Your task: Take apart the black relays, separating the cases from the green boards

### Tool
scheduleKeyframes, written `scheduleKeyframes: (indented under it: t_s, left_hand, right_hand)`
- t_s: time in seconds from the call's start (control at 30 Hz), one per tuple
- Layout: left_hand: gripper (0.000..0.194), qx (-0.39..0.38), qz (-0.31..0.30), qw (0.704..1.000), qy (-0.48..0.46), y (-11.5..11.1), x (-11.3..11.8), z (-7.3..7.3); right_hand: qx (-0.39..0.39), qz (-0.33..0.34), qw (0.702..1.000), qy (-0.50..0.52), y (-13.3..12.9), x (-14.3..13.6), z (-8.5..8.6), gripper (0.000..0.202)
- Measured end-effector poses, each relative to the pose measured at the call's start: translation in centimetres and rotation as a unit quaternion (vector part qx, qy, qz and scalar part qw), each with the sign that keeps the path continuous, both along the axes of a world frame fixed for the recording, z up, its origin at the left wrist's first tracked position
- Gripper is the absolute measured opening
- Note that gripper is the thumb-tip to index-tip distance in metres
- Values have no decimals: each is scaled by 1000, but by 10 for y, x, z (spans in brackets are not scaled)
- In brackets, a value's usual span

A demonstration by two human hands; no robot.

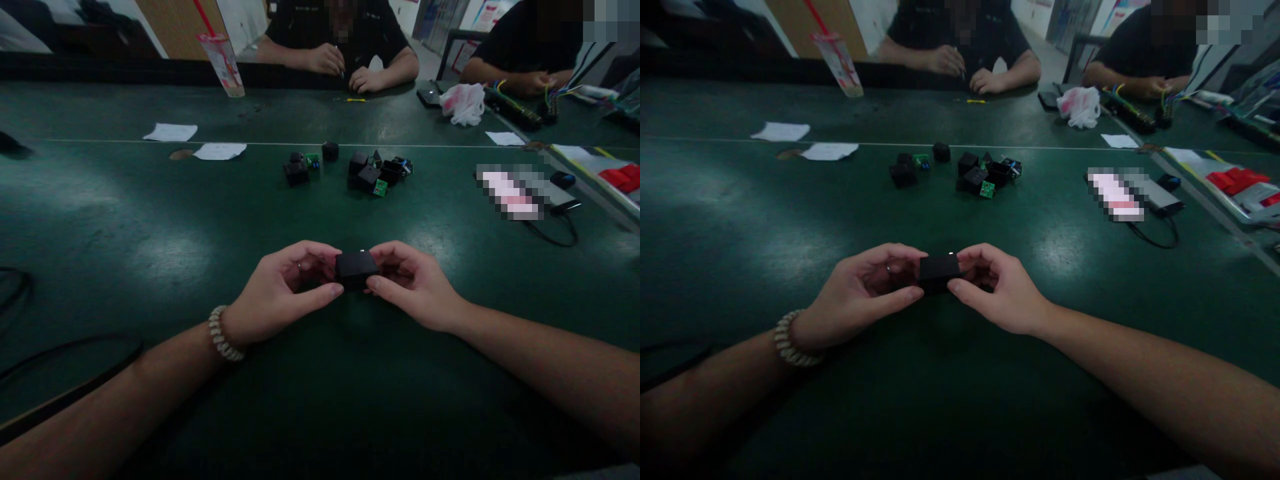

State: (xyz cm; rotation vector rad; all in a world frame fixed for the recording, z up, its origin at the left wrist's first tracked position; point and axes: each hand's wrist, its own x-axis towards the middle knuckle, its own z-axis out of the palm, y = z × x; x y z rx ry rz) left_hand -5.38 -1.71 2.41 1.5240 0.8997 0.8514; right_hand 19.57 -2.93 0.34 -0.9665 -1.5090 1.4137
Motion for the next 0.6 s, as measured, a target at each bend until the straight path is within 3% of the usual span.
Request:
scheduleKeyframes:
  t_s: [0.23,0.4,0.6]
  left_hand:
    - [43,0,-6,1000,8,1,-1,-3]
    - [42,-13,-20,1000,10,2,0,-2]
    - [49,-7,-24,1000,6,2,-1,-5]
  right_hand:
    - [39,3,999,-28,0,1,0,40]
    - [65,-7,997,-31,-2,-1,-1,37]
    - [193,-34,978,-72,-5,-3,-1,36]
